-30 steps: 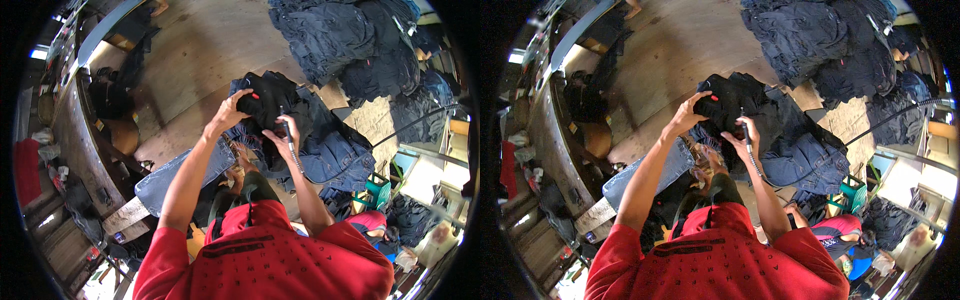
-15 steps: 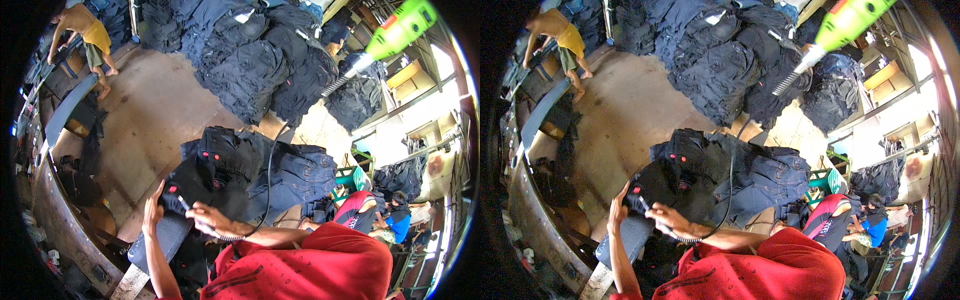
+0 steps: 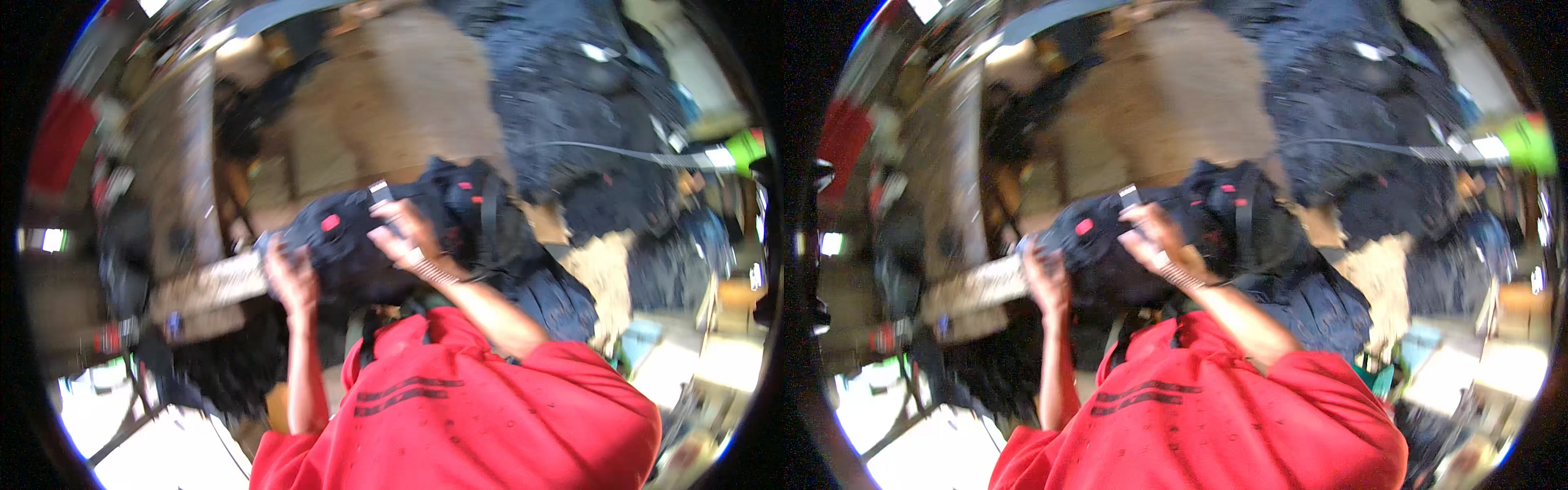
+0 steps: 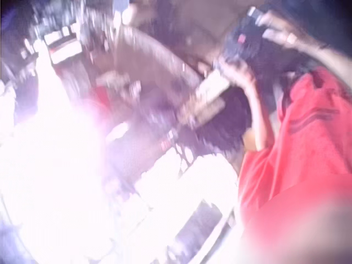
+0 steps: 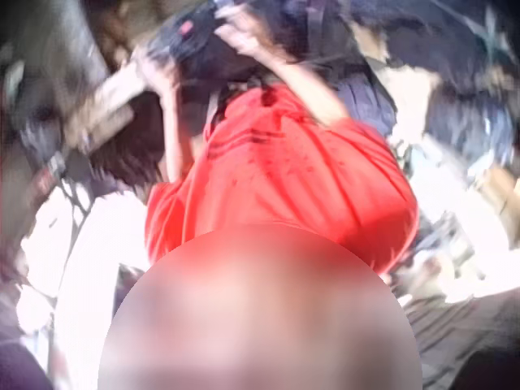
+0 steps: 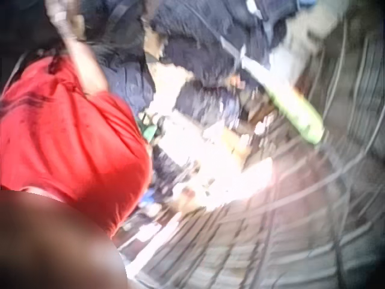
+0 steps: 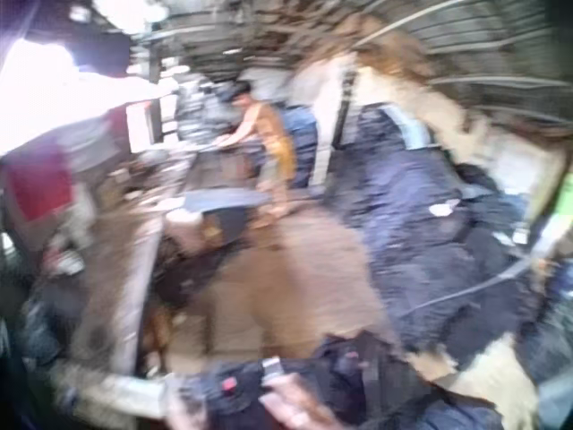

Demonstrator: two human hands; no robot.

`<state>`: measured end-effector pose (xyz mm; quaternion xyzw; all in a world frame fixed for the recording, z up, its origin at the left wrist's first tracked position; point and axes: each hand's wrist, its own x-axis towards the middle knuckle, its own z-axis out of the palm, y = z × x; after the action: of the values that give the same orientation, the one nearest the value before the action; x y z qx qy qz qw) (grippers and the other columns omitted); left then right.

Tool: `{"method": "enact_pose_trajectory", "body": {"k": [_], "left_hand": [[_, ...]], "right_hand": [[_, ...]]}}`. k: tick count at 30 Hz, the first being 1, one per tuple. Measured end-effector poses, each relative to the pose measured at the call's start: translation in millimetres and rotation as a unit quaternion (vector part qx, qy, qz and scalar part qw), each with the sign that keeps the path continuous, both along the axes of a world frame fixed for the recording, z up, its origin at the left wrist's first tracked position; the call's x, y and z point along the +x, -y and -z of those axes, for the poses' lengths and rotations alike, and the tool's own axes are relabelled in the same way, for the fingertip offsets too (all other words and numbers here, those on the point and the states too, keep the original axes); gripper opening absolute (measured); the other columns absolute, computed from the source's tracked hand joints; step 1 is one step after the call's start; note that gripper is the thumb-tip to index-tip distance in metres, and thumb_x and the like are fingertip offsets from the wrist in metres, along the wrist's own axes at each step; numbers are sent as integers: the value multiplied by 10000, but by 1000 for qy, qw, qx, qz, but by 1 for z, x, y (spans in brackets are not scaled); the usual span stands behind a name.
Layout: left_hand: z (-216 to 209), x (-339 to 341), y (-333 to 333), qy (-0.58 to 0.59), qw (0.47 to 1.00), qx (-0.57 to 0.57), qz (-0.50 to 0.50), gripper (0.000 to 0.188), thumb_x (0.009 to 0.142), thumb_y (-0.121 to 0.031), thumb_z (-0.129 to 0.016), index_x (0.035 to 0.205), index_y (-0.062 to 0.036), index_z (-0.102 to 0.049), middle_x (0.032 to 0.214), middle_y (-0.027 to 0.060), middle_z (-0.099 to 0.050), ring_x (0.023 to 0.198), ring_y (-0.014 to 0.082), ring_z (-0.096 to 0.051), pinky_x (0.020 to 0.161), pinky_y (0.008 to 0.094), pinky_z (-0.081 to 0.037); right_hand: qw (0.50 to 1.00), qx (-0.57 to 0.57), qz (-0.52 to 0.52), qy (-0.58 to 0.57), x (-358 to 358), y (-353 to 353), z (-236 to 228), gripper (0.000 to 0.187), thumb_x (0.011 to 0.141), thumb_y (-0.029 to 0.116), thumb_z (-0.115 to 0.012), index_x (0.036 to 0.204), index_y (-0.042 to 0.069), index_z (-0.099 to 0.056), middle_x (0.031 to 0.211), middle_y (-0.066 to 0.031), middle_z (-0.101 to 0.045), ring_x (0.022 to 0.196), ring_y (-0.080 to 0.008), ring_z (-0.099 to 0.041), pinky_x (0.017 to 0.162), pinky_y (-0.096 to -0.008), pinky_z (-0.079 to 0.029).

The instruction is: The person uses a handheld electric thread trimmer to remove loose threads and fabric pills from black cargo pants. They repeatedly trim the waistband, pockets, and leg seams, then place the finished pants on a pile.

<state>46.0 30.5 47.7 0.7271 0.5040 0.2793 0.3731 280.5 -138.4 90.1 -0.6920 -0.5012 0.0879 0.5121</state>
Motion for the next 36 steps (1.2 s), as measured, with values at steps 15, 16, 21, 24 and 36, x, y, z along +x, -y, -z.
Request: {"method": "enact_pose_trajectory", "body": {"k": [15,16,21,24,36], "left_hand": [[1,-15,14,-228,938,208,-156,793,834,-21,-813,1559,-97,-501,1320,202,-668,1280,413,-596,1146,512,-448],[1,-8,18,-162,964,192,-85,785,836,-43,-826,1553,-99,-510,1313,185,-676,1280,404,-598,1152,506,-443],[-3,15,23,-127,989,79,-11,754,828,-160,-896,1488,-99,-535,1260,133,-704,1217,369,-633,1037,491,-463],[3,12,-1,-151,987,41,31,790,737,-195,-923,1412,-95,-525,1203,117,-702,1175,339,-636,950,467,-444],[24,-21,-24,78,991,-74,86,643,857,-80,-884,1310,-56,-428,1020,136,-746,975,334,-750,877,444,-580]], "right_hand": [[965,-92,-230,85,-12,-82,77,698,815,362,-963,1396,114,-667,1511,-249,-654,1440,-488,-575,1216,-579,-450],[966,-83,-235,73,-11,-84,78,689,815,359,-965,1391,119,-673,1503,-237,-662,1423,-494,-586,1207,-578,-456],[970,-55,-231,-48,2,-81,80,433,920,186,-914,1274,37,-715,1349,-192,-760,1261,-351,-724,1105,-455,-552],[964,18,-202,-175,4,-78,84,194,1154,114,-614,1280,-26,-659,1341,-248,-748,1253,-350,-720,1158,-482,-526],[978,-48,-155,-135,-6,-84,77,389,1153,206,-555,1408,-88,-561,1238,-291,-774,1213,-364,-747,1157,-473,-527]]}}
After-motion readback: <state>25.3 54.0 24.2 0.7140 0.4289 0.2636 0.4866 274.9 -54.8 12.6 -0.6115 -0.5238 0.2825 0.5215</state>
